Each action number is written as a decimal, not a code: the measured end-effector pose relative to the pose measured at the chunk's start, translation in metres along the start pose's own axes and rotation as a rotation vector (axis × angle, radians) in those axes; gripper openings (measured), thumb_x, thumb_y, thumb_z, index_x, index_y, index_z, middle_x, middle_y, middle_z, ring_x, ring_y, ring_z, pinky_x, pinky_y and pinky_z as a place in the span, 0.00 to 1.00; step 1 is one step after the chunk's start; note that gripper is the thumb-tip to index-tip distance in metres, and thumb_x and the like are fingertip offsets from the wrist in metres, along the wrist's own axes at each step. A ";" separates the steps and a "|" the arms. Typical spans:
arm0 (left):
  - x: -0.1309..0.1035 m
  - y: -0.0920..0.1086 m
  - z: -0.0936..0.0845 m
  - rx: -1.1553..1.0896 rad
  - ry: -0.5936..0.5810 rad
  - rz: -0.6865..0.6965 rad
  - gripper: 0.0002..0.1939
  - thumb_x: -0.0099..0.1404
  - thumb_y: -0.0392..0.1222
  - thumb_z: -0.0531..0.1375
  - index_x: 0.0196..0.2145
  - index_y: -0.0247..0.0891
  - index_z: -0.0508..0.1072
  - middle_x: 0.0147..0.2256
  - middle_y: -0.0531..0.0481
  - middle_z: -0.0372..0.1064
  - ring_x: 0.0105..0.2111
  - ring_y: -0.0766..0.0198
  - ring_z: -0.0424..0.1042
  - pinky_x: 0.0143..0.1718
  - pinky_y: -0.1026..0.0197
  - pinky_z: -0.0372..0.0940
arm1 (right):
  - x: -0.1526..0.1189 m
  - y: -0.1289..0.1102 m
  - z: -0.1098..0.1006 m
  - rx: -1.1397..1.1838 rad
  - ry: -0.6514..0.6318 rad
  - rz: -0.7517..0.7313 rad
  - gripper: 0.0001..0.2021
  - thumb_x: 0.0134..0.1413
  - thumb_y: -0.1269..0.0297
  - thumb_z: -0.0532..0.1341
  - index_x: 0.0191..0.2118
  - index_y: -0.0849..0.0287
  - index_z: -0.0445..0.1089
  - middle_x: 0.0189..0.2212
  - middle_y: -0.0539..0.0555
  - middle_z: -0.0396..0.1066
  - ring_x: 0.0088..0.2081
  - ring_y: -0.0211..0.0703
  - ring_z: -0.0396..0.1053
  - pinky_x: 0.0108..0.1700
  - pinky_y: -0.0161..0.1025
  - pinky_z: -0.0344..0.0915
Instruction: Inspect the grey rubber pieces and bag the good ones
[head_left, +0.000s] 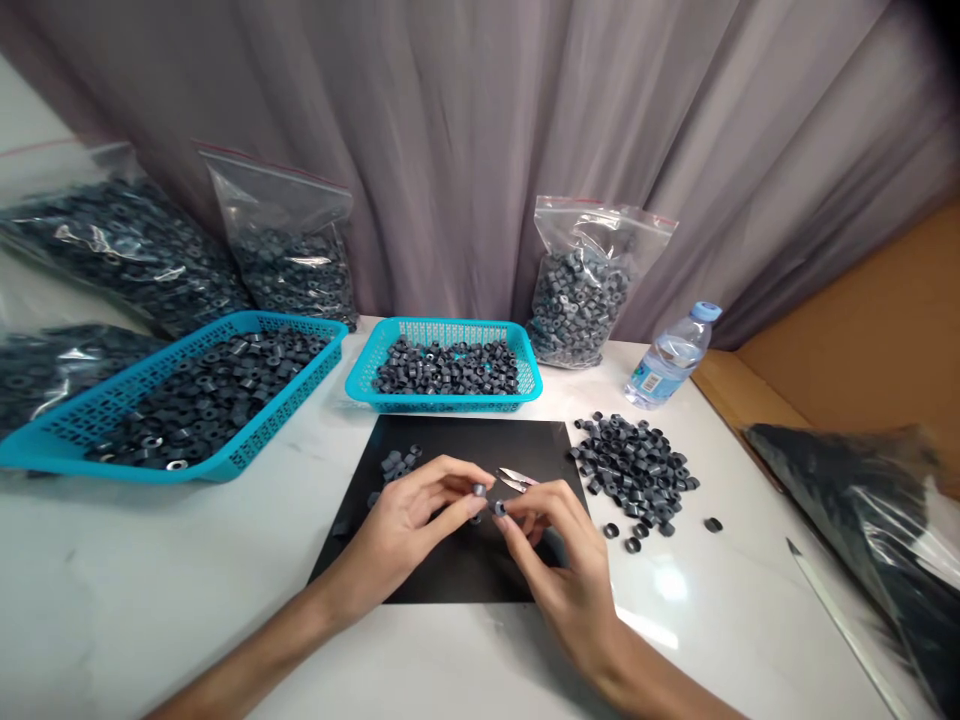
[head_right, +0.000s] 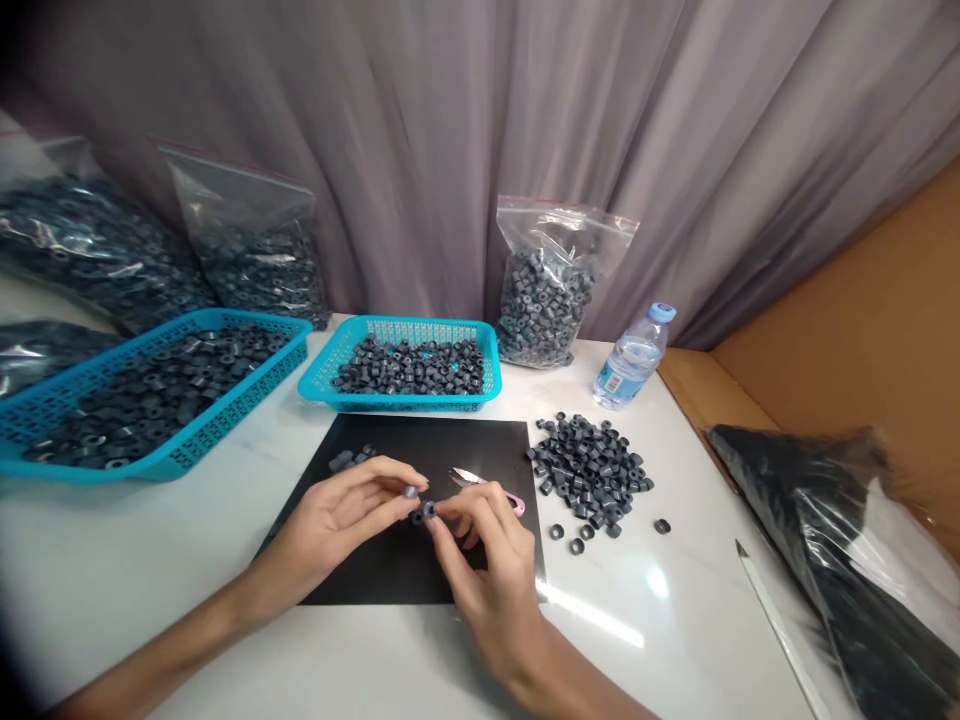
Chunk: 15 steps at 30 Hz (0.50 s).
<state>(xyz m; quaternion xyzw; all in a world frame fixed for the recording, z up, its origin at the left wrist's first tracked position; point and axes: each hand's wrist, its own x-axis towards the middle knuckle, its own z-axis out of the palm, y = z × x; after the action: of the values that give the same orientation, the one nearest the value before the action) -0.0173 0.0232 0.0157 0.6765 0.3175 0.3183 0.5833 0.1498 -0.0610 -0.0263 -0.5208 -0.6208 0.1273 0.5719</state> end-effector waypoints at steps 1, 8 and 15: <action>0.000 0.000 0.000 0.010 -0.023 0.013 0.07 0.66 0.42 0.63 0.43 0.46 0.78 0.42 0.50 0.73 0.47 0.61 0.73 0.53 0.60 0.68 | -0.001 0.000 0.000 -0.004 -0.002 0.002 0.03 0.64 0.70 0.60 0.41 0.56 0.70 0.34 0.52 0.68 0.31 0.38 0.66 0.31 0.37 0.66; -0.001 -0.004 0.003 -0.032 -0.076 -0.019 0.09 0.63 0.41 0.65 0.43 0.44 0.79 0.43 0.50 0.71 0.43 0.61 0.74 0.48 0.61 0.70 | -0.004 -0.002 0.000 -0.033 -0.004 0.005 0.02 0.64 0.69 0.61 0.40 0.56 0.68 0.34 0.52 0.68 0.30 0.37 0.65 0.31 0.36 0.66; 0.000 -0.002 0.003 -0.089 -0.102 -0.040 0.07 0.65 0.40 0.64 0.41 0.40 0.78 0.41 0.49 0.73 0.45 0.60 0.74 0.50 0.59 0.69 | -0.005 0.001 -0.003 0.013 -0.038 0.042 0.09 0.63 0.69 0.62 0.48 0.56 0.67 0.37 0.53 0.69 0.31 0.38 0.66 0.32 0.37 0.68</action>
<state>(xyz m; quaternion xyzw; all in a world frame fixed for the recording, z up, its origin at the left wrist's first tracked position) -0.0145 0.0217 0.0135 0.6588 0.2863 0.2855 0.6344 0.1514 -0.0658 -0.0291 -0.5275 -0.6198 0.1530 0.5605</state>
